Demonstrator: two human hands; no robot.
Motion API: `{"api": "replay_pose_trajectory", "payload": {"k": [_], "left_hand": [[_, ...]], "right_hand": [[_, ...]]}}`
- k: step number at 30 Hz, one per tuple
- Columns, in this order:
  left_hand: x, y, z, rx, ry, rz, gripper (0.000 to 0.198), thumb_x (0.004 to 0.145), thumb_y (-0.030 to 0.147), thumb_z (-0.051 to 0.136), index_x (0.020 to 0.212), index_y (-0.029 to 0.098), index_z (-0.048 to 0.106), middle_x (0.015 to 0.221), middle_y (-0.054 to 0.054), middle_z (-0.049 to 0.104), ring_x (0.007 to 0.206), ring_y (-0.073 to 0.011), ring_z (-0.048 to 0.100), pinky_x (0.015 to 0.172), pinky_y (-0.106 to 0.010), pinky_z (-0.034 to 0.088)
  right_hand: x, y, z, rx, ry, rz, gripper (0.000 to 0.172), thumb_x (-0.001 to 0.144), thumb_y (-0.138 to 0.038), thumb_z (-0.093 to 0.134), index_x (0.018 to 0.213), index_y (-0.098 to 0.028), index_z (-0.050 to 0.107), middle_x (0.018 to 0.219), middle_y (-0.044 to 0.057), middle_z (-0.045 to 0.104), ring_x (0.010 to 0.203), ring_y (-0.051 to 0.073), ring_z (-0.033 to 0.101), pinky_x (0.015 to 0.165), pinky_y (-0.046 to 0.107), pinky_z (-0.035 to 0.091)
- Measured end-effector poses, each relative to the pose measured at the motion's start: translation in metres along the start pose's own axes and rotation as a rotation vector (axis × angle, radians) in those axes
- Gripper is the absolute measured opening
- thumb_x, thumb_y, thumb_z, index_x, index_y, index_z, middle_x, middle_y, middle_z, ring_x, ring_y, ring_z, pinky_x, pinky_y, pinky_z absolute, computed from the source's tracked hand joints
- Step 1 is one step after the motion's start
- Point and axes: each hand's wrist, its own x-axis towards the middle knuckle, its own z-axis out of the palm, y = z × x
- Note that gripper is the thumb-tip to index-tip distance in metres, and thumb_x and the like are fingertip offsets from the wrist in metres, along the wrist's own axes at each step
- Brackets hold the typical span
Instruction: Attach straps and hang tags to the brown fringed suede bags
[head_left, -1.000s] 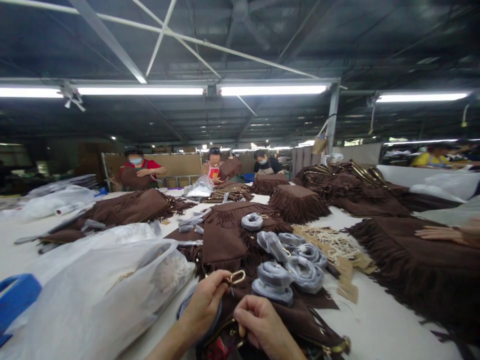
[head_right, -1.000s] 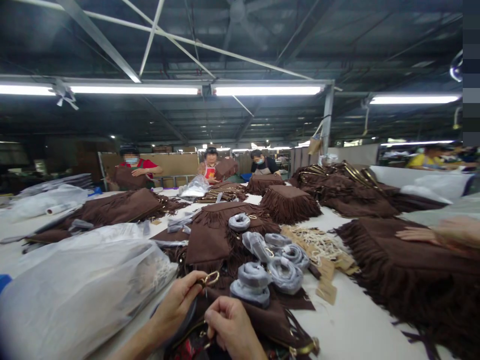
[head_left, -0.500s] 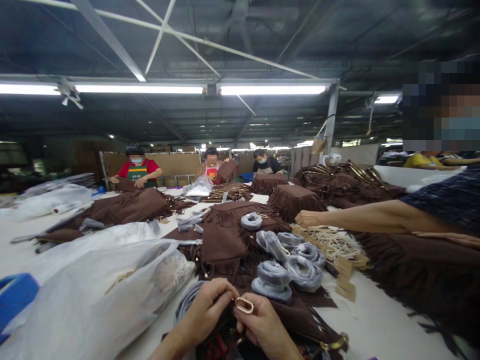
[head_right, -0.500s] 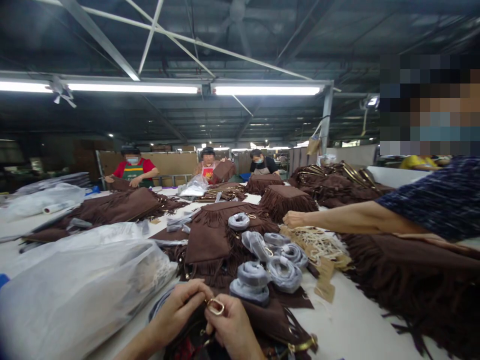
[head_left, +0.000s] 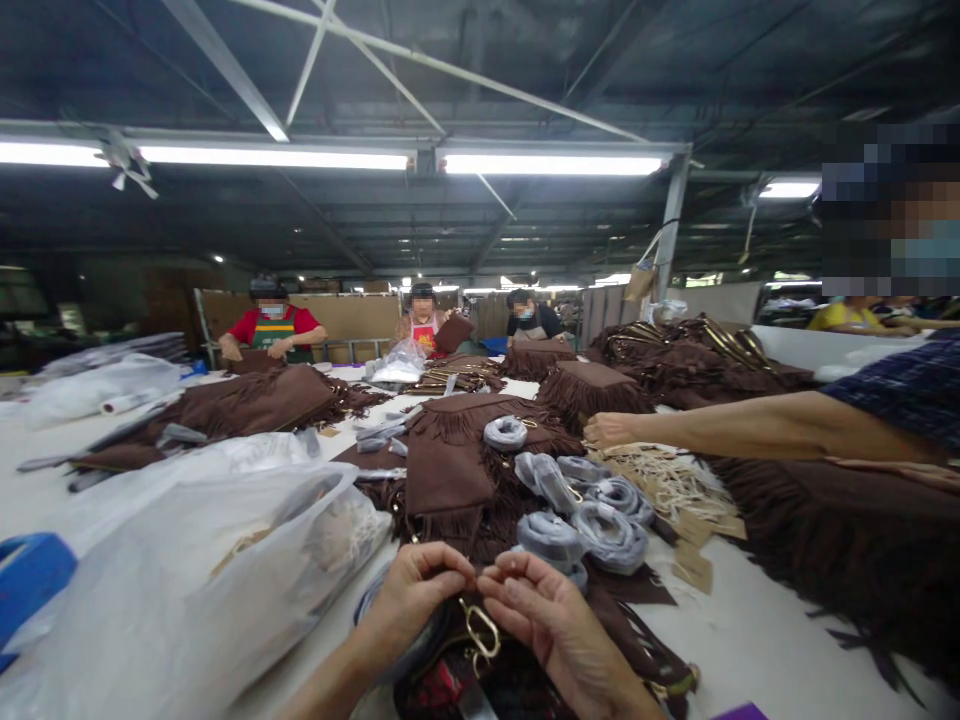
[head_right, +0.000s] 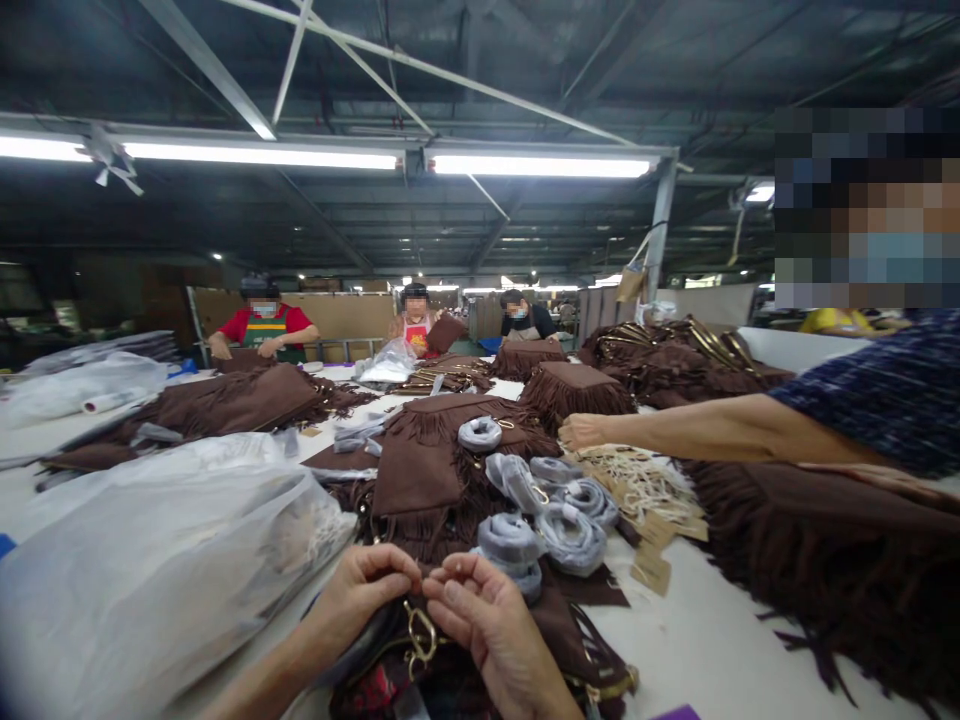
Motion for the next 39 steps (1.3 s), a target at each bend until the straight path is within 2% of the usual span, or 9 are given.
{"api": "replay_pose_trajectory", "payload": {"k": [1, 3, 7, 10, 14, 18, 28, 35, 39], "left_hand": [[0.000, 0.000, 0.002, -0.003, 0.002, -0.002, 0.014, 0.069, 0.027, 0.068, 0.071, 0.014, 0.072, 0.070, -0.003, 0.072, 0.067, -0.0160, 0.060, 0.067, -0.026, 0.044], [0.000, 0.000, 0.006, -0.040, -0.001, -0.003, 0.012, 0.069, 0.026, 0.068, 0.075, 0.015, 0.068, 0.068, -0.001, 0.069, 0.064, -0.0146, 0.059, 0.064, -0.025, 0.043], [-0.001, 0.003, 0.011, -0.047, -0.015, 0.019, 0.012, 0.070, 0.022, 0.063, 0.081, 0.018, 0.058, 0.066, 0.002, 0.066, 0.063, -0.0136, 0.057, 0.063, -0.023, 0.041], [-0.002, 0.005, 0.012, 0.083, -0.011, 0.035, 0.005, 0.070, 0.019, 0.058, 0.072, 0.016, 0.061, 0.066, 0.001, 0.064, 0.064, -0.0138, 0.055, 0.063, -0.024, 0.042], [-0.003, 0.006, 0.012, 0.136, -0.008, 0.055, 0.007, 0.072, 0.021, 0.055, 0.073, 0.017, 0.061, 0.066, 0.003, 0.061, 0.064, -0.0137, 0.054, 0.064, -0.024, 0.042], [-0.005, 0.006, 0.012, 0.167, -0.013, 0.080, 0.005, 0.072, 0.020, 0.054, 0.074, 0.018, 0.059, 0.068, 0.003, 0.059, 0.067, -0.0139, 0.054, 0.065, -0.023, 0.042], [-0.005, 0.009, 0.014, 0.185, -0.013, 0.122, 0.004, 0.068, 0.016, 0.053, 0.070, 0.018, 0.056, 0.067, 0.003, 0.058, 0.068, -0.0140, 0.053, 0.065, -0.022, 0.041], [-0.005, 0.009, 0.014, 0.191, -0.017, 0.126, 0.003, 0.069, 0.017, 0.054, 0.071, 0.018, 0.056, 0.068, 0.002, 0.058, 0.067, -0.0137, 0.052, 0.064, -0.022, 0.040], [-0.004, 0.008, 0.015, 0.190, -0.026, 0.152, 0.003, 0.069, 0.016, 0.053, 0.069, 0.019, 0.055, 0.068, 0.002, 0.056, 0.067, -0.0133, 0.051, 0.064, -0.022, 0.039]], "right_hand": [[0.001, 0.001, 0.002, 0.012, 0.017, -0.016, 0.047, 0.054, -0.035, 0.095, 0.086, -0.017, 0.066, 0.088, 0.002, 0.073, 0.086, 0.015, 0.070, 0.080, 0.025, 0.056], [0.004, 0.005, 0.003, -0.043, 0.057, -0.037, 0.049, 0.051, -0.041, 0.095, 0.082, -0.017, 0.064, 0.081, 0.002, 0.073, 0.074, 0.013, 0.069, 0.070, 0.024, 0.056], [0.011, 0.012, 0.001, -0.303, 0.074, -0.115, 0.051, 0.056, -0.058, 0.086, 0.072, -0.016, 0.063, 0.057, -0.003, 0.063, 0.048, 0.009, 0.055, 0.049, 0.020, 0.046], [0.012, 0.015, -0.002, -0.504, 0.060, -0.234, 0.051, 0.067, -0.065, 0.076, 0.069, -0.016, 0.064, 0.050, -0.005, 0.055, 0.045, 0.009, 0.049, 0.047, 0.020, 0.040], [0.011, 0.018, -0.003, -0.657, 0.055, -0.317, 0.048, 0.074, -0.063, 0.070, 0.076, -0.016, 0.068, 0.058, -0.003, 0.055, 0.049, 0.011, 0.052, 0.049, 0.023, 0.041], [0.013, 0.021, -0.004, -0.646, 0.047, -0.309, 0.045, 0.076, -0.061, 0.069, 0.081, -0.016, 0.071, 0.062, -0.002, 0.057, 0.049, 0.012, 0.052, 0.049, 0.024, 0.041], [0.014, 0.023, -0.002, -0.563, 0.022, -0.283, 0.044, 0.073, -0.059, 0.073, 0.076, -0.016, 0.065, 0.061, -0.004, 0.055, 0.046, 0.008, 0.045, 0.045, 0.020, 0.035], [0.013, 0.022, 0.000, -0.645, 0.021, -0.290, 0.034, 0.077, -0.050, 0.069, 0.071, -0.017, 0.062, 0.061, -0.004, 0.055, 0.046, 0.009, 0.046, 0.045, 0.021, 0.036], [0.011, 0.021, 0.001, -0.711, 0.027, -0.305, 0.027, 0.079, -0.042, 0.065, 0.067, -0.019, 0.058, 0.057, -0.005, 0.050, 0.047, 0.010, 0.045, 0.047, 0.022, 0.035]]}}
